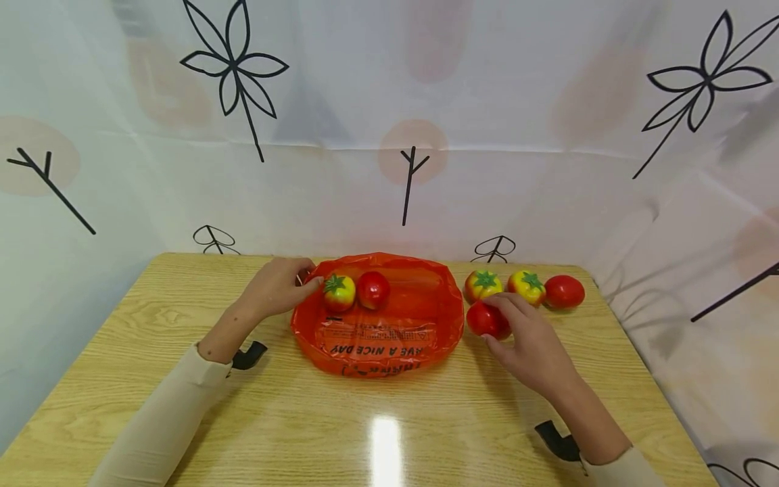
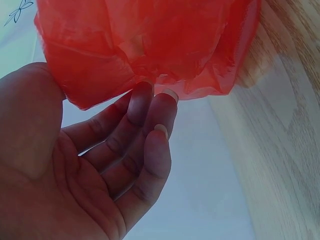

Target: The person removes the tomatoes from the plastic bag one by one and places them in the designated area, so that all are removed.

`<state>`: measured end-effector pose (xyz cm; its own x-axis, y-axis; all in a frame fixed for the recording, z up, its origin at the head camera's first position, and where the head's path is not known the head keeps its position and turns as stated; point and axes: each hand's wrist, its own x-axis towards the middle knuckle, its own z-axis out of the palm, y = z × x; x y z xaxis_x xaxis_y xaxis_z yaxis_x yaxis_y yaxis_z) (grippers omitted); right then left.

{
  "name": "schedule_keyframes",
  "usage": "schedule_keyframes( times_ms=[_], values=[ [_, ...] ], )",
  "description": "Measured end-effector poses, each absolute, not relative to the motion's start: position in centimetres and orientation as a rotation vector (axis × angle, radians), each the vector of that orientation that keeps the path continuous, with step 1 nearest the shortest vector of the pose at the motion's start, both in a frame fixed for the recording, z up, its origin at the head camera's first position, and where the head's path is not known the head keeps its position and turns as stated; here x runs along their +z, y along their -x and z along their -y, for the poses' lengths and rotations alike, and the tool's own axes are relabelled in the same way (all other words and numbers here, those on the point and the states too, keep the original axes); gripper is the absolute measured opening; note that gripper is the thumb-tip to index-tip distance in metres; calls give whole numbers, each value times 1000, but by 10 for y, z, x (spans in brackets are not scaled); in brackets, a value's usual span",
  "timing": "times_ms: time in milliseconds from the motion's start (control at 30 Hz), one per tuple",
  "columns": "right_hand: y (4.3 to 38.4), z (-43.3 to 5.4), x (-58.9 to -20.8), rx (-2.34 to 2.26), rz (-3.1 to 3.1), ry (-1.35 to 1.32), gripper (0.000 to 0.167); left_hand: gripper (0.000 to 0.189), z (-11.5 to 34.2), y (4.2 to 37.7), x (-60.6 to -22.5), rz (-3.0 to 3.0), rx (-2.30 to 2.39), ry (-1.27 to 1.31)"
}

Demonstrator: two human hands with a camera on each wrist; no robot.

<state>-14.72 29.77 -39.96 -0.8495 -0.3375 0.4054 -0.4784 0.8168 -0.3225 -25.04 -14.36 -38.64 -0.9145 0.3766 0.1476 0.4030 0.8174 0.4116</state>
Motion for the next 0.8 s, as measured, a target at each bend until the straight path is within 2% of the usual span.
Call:
schedule_keyframes(
  times_ms=[800],
  values=[
    [156, -302, -418, 622, 2784, -596, 60, 28, 142, 250, -386, 2943, -677, 630]
  ],
)
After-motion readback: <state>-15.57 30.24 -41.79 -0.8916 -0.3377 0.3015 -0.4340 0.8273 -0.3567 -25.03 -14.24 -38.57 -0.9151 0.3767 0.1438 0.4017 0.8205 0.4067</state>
